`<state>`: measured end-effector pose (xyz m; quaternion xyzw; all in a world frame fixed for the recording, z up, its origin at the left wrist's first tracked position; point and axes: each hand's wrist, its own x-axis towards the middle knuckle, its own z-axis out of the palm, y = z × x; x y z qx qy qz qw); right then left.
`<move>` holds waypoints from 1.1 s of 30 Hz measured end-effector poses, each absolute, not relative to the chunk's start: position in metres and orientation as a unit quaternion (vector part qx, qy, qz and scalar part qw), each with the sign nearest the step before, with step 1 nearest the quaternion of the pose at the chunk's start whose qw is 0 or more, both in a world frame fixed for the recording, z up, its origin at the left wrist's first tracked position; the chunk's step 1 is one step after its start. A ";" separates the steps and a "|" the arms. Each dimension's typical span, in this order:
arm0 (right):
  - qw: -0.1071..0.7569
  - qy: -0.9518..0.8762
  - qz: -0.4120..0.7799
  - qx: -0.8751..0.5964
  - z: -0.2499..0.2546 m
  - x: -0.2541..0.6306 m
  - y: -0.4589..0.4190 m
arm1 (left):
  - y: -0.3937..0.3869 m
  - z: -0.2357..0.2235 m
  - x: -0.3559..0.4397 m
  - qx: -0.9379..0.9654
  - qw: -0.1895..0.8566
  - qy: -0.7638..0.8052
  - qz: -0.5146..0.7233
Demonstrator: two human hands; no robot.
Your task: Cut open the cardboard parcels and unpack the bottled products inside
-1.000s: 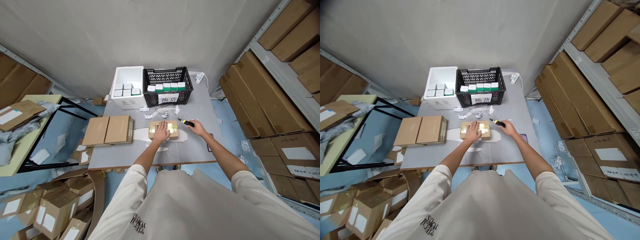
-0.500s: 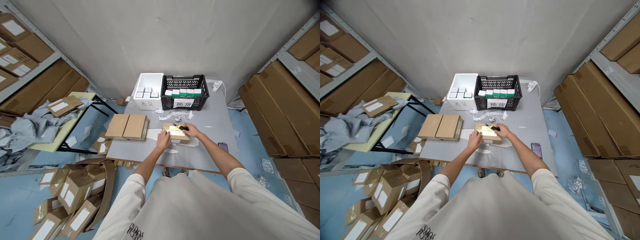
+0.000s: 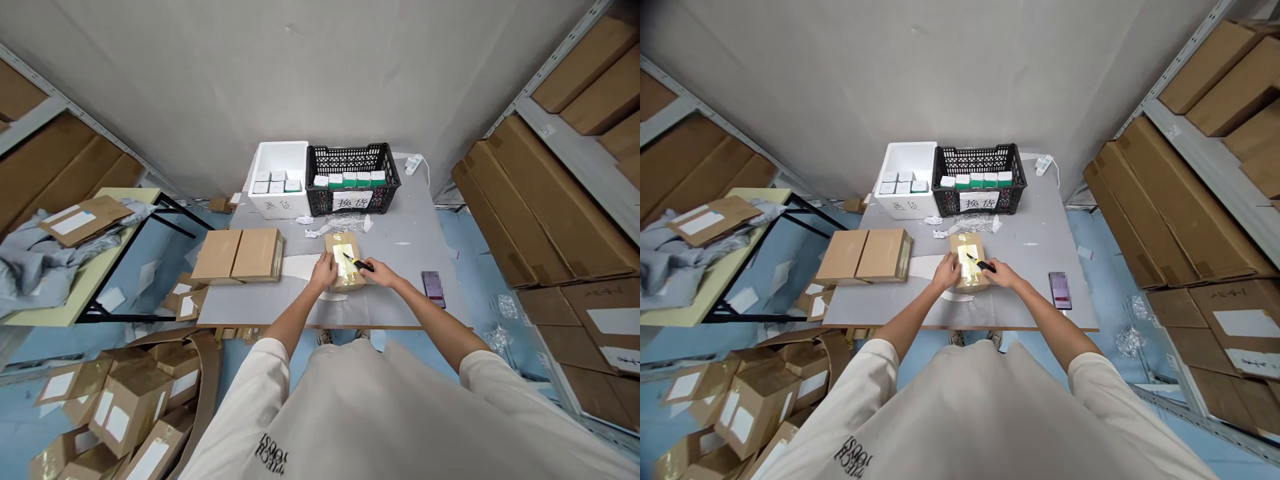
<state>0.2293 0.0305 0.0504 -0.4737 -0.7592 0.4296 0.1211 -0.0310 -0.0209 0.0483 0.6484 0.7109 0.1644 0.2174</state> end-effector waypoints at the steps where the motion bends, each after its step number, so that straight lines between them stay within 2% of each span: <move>1: 0.127 -0.752 0.445 -0.469 0.049 0.230 0.026 | -0.018 0.049 -0.030 0.654 0.218 0.706 0.160; 7: 0.161 -0.723 0.427 -0.519 0.053 0.242 0.028 | -0.014 0.061 -0.003 0.643 0.153 0.738 0.134; 15: 0.208 -0.684 0.400 -0.573 0.057 0.245 0.050 | -0.025 0.065 0.051 0.668 0.170 0.723 0.054; 19: 0.225 -0.662 0.410 -0.586 0.052 0.244 0.051 | -0.029 0.060 0.042 0.688 0.186 0.702 0.003; 22: 0.253 -0.647 0.422 -0.582 0.049 0.245 0.048 | -0.029 0.058 0.014 0.759 0.194 0.620 -0.037; 26: 0.245 -0.601 0.491 -0.582 0.049 0.241 0.043 | -0.025 0.060 -0.026 0.828 0.200 0.519 -0.075; 33: 0.243 -0.462 0.650 -0.552 0.051 0.230 0.024 | -0.024 0.064 -0.026 0.826 0.146 0.544 -0.006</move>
